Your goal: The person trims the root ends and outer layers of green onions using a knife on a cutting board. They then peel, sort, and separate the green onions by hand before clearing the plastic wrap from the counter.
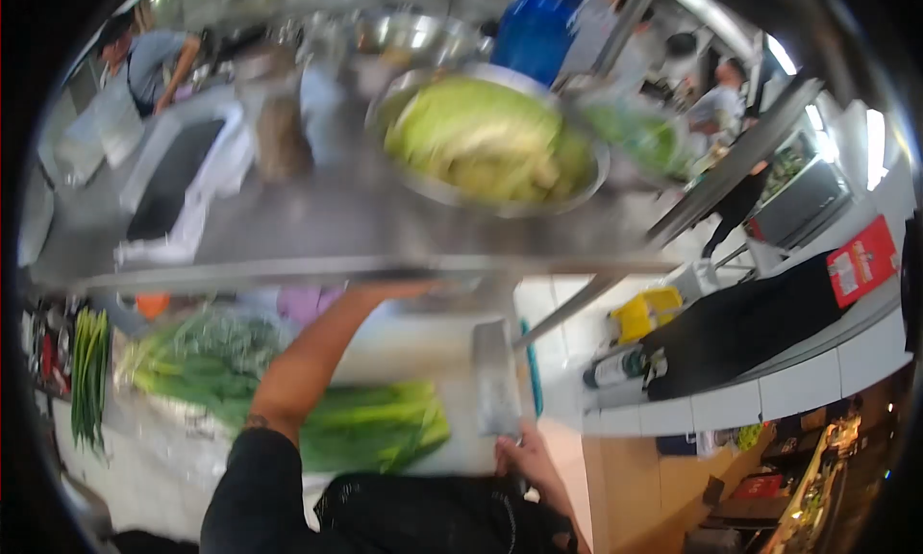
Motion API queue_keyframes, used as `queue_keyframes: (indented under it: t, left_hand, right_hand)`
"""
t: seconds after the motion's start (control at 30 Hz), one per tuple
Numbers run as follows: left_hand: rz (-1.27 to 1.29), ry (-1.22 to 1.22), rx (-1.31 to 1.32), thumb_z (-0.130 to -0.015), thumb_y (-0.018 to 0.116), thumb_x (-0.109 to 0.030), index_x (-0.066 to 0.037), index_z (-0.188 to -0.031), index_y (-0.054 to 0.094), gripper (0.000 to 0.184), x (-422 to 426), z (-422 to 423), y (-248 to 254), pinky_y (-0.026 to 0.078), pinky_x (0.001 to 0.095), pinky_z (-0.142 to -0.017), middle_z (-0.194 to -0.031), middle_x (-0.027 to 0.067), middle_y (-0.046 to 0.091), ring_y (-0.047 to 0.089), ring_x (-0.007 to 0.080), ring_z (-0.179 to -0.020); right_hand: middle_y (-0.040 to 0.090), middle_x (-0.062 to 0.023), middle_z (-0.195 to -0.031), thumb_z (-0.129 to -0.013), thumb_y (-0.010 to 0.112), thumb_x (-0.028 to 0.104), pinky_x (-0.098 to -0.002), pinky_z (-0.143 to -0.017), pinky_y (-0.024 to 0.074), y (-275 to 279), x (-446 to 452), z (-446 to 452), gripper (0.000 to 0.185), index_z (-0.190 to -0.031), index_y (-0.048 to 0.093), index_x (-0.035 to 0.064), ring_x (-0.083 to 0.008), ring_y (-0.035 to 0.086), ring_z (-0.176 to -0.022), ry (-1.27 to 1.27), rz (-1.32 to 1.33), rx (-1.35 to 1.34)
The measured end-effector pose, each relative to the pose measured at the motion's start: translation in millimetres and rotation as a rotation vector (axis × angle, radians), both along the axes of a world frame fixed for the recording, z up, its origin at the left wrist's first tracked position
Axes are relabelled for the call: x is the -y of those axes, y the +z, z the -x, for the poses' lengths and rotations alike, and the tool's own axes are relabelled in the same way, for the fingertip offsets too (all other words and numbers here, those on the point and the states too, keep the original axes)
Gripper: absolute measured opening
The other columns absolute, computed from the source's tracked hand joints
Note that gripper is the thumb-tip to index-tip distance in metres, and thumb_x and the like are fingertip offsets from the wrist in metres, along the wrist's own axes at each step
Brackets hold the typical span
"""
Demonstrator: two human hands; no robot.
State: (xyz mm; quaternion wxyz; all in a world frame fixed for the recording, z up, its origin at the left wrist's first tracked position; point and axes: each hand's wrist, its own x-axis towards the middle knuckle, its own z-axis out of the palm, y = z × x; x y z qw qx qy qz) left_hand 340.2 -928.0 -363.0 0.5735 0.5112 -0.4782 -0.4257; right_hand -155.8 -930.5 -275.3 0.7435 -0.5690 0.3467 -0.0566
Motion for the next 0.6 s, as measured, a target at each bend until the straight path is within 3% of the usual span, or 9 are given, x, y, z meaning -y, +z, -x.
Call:
queue_keyframes:
  t: [0.07,0.1,0.13,0.2,0.23,0.27,0.37,0.43,0.6]
  left_hand:
    - [-0.286,0.230,0.881,-0.091,0.075,-0.059,0.002,-0.152,0.053,0.088,-77.1,88.7,159.5,0.044,0.0466,-0.116,-0.151,0.0258,0.059,0.056,0.0418,-0.139]
    - [-0.275,0.169,0.748,-0.090,0.075,-0.063,0.002,-0.157,0.046,0.098,-99.5,97.5,156.7,0.038,0.0494,-0.122,-0.157,0.0298,0.050,0.049,0.0457,-0.144]
    - [-0.306,0.160,0.741,-0.090,0.075,-0.063,0.002,-0.157,0.046,0.098,-117.6,107.7,150.8,0.038,0.0494,-0.122,-0.157,0.0298,0.050,0.049,0.0457,-0.144]
    - [-0.510,0.039,0.845,-0.088,0.075,-0.065,0.002,-0.162,0.039,0.105,-151.3,134.5,143.5,0.034,0.0490,-0.124,-0.159,0.0322,0.047,0.045,0.0454,-0.148]
    - [-0.547,-0.011,0.912,-0.078,0.078,-0.074,-0.002,-0.166,0.031,0.123,-161.3,140.5,122.6,0.033,0.0568,-0.124,-0.161,0.0324,0.044,0.043,0.0497,-0.149]
    - [-0.554,-0.014,0.919,-0.078,0.078,-0.074,-0.002,-0.166,0.031,0.123,-167.8,149.0,124.9,0.033,0.0568,-0.124,-0.161,0.0324,0.044,0.043,0.0497,-0.149]
    - [-0.789,-0.095,1.098,-0.061,0.086,-0.079,-0.004,-0.169,0.022,0.146,-183.8,179.3,125.2,0.022,0.0648,-0.127,-0.169,0.0313,0.032,0.027,0.0525,-0.158]
    - [-0.813,-0.053,1.123,-0.061,0.087,-0.079,-0.004,-0.169,0.021,0.147,-188.5,203.2,128.7,0.023,0.0661,-0.126,-0.170,0.0314,0.029,0.026,0.0534,-0.158]
    - [-0.851,0.041,1.263,-0.056,0.090,-0.076,-0.008,-0.172,0.015,0.153,-187.1,272.6,105.6,0.024,0.0694,-0.124,-0.173,0.0316,0.022,0.025,0.0570,-0.156]
  right_hand:
    - [0.066,-0.0083,-0.082,-0.102,0.071,0.012,-0.0321,-0.051,0.0503,-11.6,-4.5,40.5,0.035,-0.132,0.058,-0.0008,-0.0159,0.065,-0.060,0.002,0.225,-0.219]
    - [0.068,-0.0111,-0.083,-0.100,0.071,0.012,-0.0351,-0.056,0.0522,-11.0,-6.7,51.7,0.037,-0.132,0.058,-0.0019,-0.0214,0.067,-0.063,0.047,0.382,-0.298]
    - [0.070,-0.0139,-0.084,-0.098,0.072,0.012,-0.0382,-0.061,0.0540,-9.6,-4.9,51.3,0.040,-0.133,0.059,-0.0031,-0.0270,0.070,-0.066,0.087,0.551,-0.353]
    - [0.072,-0.0222,-0.097,-0.096,0.071,0.010,-0.0471,-0.075,0.0566,-1.6,-7.4,42.6,0.041,-0.134,0.060,-0.0017,-0.0410,0.072,-0.084,0.057,0.768,-0.233]
    - [0.071,-0.0246,-0.106,-0.096,0.070,0.010,-0.0503,-0.081,0.0559,-19.6,-5.1,37.6,0.044,-0.137,0.058,0.0007,-0.0446,0.070,-0.093,0.044,0.931,-0.161]
    - [0.069,-0.0270,-0.115,-0.095,0.069,0.009,-0.0535,-0.087,0.0552,-36.6,-1.1,32.8,0.048,-0.141,0.057,0.0030,-0.0482,0.068,-0.103,0.030,1.097,-0.085]
    - [0.063,-0.0268,-0.125,-0.094,0.067,0.008,-0.0537,-0.090,0.0554,-36.5,0.2,3.3,0.058,-0.149,0.050,0.0064,-0.0464,0.067,-0.107,0.133,1.038,-0.215]
    - [0.060,-0.0254,-0.133,-0.092,0.070,0.008,-0.0528,-0.094,0.0547,-39.9,2.9,-10.5,0.062,-0.151,0.050,0.0101,-0.0458,0.066,-0.112,0.204,0.998,-0.373]
    - [0.057,-0.0207,-0.133,-0.090,0.073,0.012,-0.0524,-0.090,0.0539,-59.4,2.1,2.2,0.063,-0.149,0.053,0.0083,-0.0428,0.058,-0.121,0.256,1.154,-0.246]
